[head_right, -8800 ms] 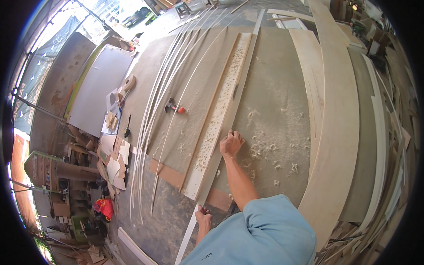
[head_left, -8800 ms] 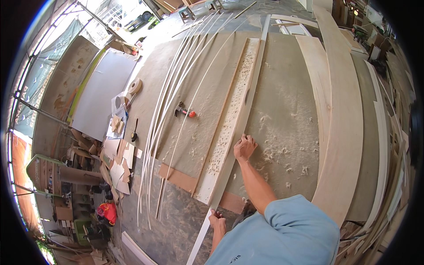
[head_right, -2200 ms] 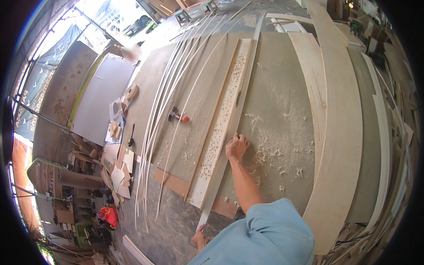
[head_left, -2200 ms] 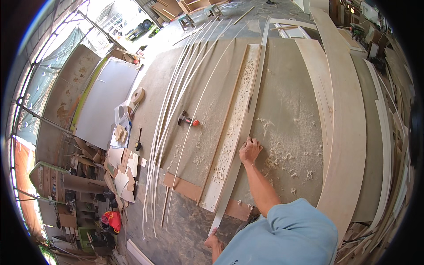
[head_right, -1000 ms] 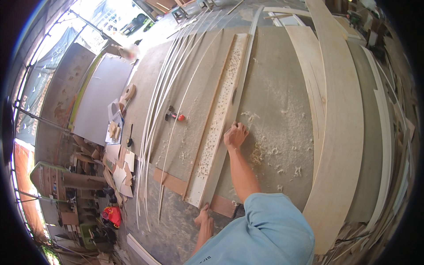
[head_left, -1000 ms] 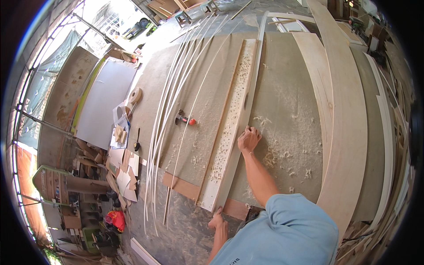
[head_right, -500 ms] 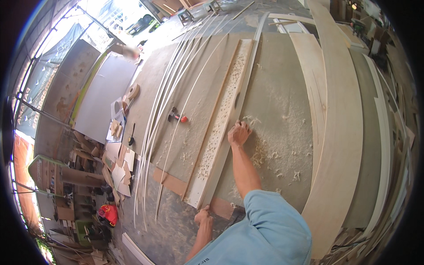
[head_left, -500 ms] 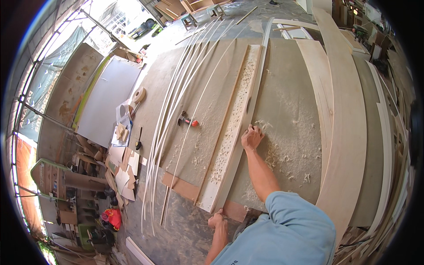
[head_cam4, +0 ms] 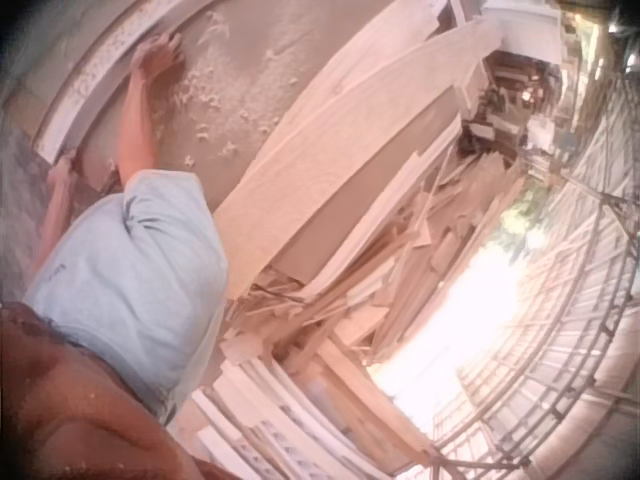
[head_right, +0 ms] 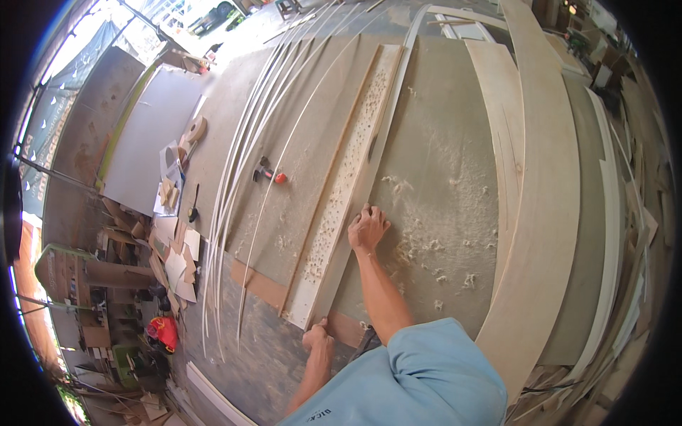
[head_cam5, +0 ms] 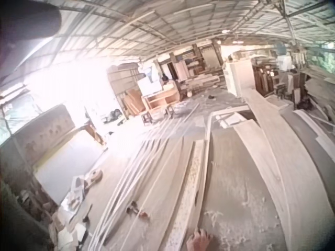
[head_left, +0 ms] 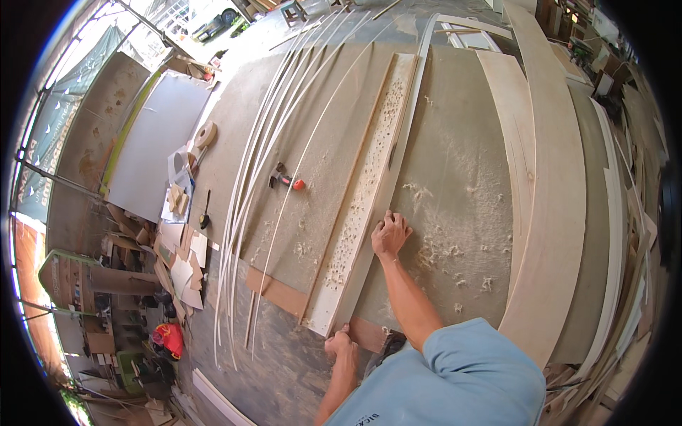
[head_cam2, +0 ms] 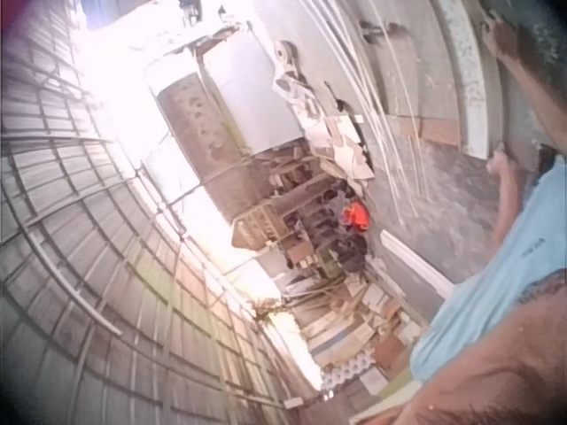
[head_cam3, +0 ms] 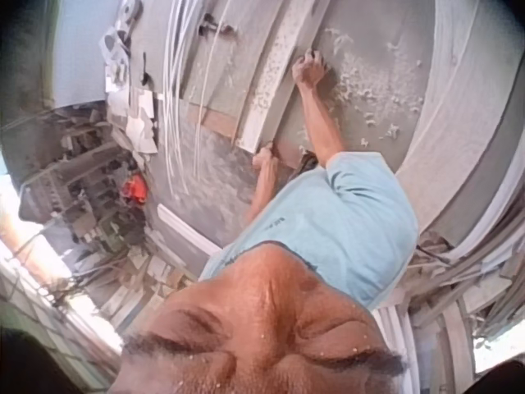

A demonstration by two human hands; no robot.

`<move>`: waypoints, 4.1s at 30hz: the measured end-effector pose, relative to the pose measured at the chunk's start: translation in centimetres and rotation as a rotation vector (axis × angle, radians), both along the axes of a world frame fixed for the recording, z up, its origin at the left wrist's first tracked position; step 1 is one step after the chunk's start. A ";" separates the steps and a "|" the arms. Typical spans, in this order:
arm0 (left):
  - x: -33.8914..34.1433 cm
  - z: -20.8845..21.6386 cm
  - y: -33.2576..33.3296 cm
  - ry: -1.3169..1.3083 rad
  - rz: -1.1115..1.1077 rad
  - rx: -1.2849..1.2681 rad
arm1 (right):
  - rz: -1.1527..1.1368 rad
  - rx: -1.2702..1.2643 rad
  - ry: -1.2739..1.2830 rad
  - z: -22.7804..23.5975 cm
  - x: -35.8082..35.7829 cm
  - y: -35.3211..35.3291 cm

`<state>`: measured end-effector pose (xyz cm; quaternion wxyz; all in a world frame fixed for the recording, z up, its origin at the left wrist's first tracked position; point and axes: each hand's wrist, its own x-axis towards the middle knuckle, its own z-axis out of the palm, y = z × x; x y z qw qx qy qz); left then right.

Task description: The person uses a pencil to mark a wooden plank, rubs the surface with a small wood block, and then handles thin white strips of wood on a workbench.

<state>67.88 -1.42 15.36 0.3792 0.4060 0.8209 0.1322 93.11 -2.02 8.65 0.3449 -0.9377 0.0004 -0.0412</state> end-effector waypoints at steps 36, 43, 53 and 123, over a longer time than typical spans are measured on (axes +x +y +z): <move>6.0 -12.9 1.6 0.146 -0.073 -0.016 | -0.050 -0.138 0.031 0.4 0.4 1.2; 9.4 -5.0 1.1 0.162 -0.006 -0.064 | -0.071 -0.179 0.043 0.4 3.0 1.4; 4.3 -0.9 6.6 0.349 -2.148 1.203 | -0.036 -0.150 0.037 -1.4 3.8 0.9; 20.5 -2.6 6.0 0.647 -2.413 0.886 | -0.087 -0.105 0.200 0.9 9.7 -0.7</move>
